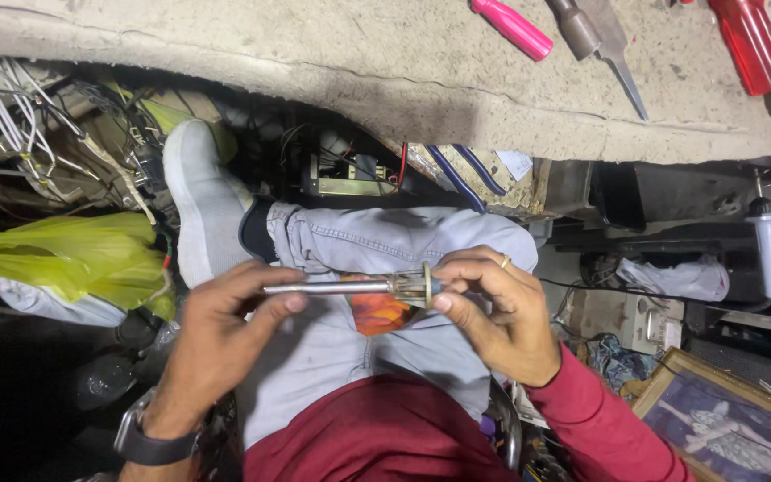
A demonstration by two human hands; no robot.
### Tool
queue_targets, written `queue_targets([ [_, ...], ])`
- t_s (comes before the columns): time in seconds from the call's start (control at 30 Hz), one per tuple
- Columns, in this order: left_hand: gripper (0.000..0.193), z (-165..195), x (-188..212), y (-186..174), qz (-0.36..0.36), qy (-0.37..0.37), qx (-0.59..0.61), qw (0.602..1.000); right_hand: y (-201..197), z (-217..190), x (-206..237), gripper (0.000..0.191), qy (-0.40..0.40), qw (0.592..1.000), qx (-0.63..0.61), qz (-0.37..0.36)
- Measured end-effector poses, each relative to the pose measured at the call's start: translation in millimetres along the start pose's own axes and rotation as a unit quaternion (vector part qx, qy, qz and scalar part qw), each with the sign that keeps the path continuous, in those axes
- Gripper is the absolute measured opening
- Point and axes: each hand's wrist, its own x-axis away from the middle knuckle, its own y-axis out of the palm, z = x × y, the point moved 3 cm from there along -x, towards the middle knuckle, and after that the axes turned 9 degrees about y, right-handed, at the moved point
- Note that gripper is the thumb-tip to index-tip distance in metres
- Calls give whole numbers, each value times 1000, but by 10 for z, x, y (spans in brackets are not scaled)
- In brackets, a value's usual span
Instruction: The person sits on the floor and uses a screwdriver to adjust a small cylindrical electrical component. They repeatedly insert the screwdriver into the component, turn it, and inspect the fit while holding the part in their left hand.
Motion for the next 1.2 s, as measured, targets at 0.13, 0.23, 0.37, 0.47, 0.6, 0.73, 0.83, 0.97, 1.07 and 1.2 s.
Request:
queue_targets([
  [0.13, 34, -94, -67, 56, 237, 49, 307, 920, 317, 263, 84, 22, 40, 987, -152, 43],
  [0.23, 47, 42, -136, 177, 296, 144, 273, 904, 499, 481, 69, 21, 113, 934, -337, 42],
  [0.37, 50, 327, -81, 305, 358, 204, 249, 877, 672, 590, 104, 20, 114, 887, -445, 49],
  [0.47, 50, 500, -99, 405, 360, 270, 195, 871, 728, 602, 179, 21, 95, 881, -457, 72],
  [0.6, 72, 535, -159, 526, 332, 252, 251, 874, 786, 544, 236, 20, 79, 869, -485, 61],
  [0.73, 73, 439, -148, 528, 331, 219, 307, 865, 793, 541, 206, 21, 72, 887, -449, 81],
  [0.83, 55, 413, -191, 590, 363, 269, 286, 845, 807, 531, 203, 23, 33, 915, -391, 95],
  [0.97, 43, 347, -276, 701, 433, 299, 251, 812, 991, 525, 334, 18, 32, 915, -394, 78],
  [1.07, 40, 323, -350, 701, 442, 317, 233, 806, 1006, 535, 345, 20, 72, 924, -370, 68],
  [1.2, 36, 352, -342, 648, 390, 340, 284, 807, 859, 425, 283, 47, 43, 963, -252, 84],
])
